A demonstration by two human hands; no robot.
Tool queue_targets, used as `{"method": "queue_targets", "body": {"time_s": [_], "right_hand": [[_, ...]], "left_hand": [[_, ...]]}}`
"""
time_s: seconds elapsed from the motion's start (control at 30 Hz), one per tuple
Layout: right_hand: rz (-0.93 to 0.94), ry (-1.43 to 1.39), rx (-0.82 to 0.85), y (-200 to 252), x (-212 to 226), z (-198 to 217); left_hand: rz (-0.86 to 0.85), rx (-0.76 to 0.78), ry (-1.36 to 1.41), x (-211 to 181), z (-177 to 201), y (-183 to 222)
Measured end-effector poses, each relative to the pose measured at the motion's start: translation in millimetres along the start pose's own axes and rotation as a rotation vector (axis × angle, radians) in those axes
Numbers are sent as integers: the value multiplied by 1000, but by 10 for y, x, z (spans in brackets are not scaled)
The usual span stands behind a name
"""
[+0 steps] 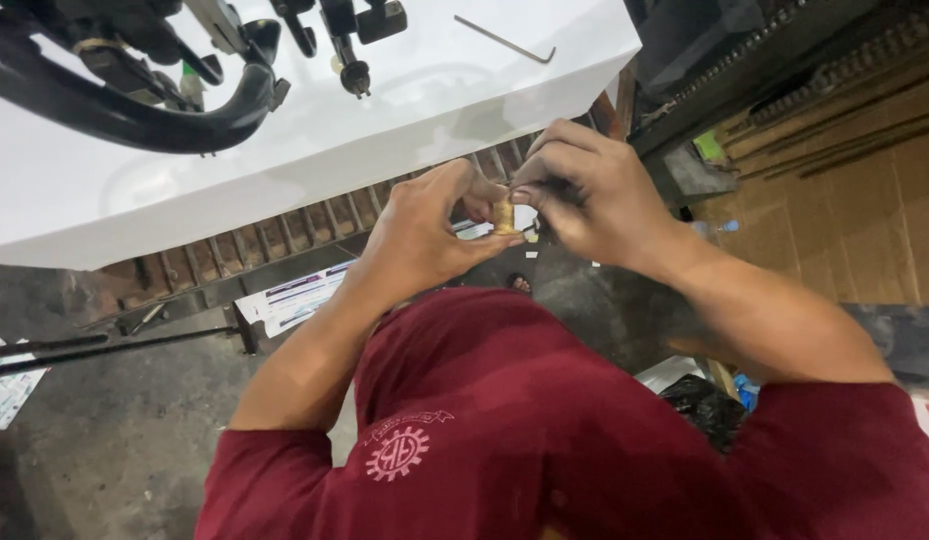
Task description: Adjusting and cleaning components of a large printing machine.
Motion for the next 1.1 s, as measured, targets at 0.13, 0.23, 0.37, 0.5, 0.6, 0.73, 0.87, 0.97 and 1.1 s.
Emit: {"method": "queue_targets", "body": {"time_s": [0.13, 0.23, 0.37, 0.5, 0.6, 0.73, 0.87, 0.97, 1.1], "right_hand": [[31, 37, -66, 29, -78, -107], [40, -40, -108, 26, 29, -86], [39, -53, -88, 51, -27, -122], [49, -97, -109, 60, -42, -105], [16, -178, -94, 75, -87, -88], [-50, -109, -137, 89, 17, -40], [-131, -325, -223, 203, 9, -165], [-100, -263, -287, 239, 101, -249], [-220, -440, -331, 122, 324, -251]], "left_hand": [[40, 12, -31, 38, -15, -3], [45, 8, -8, 34, -9, 8], [55, 40, -36, 71, -22, 22], [-6, -22, 81, 93, -43, 50], [-14, -57, 121, 97, -51, 62], [17, -164, 351, 168, -2, 90], [94, -225, 485, 177, -7, 108], [102, -250, 534, 169, -39, 106], [-17, -328, 446, 99, -29, 109]]}}
Point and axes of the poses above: each hand's wrist, its own y-axis away from the middle knuckle, its own z-axis out of the back of the hand, x = y × z, the point moved 1 cm from there along -y, towards the middle knuckle, and after that the axes turned 7 degrees about -z, right-handed, at the moved point
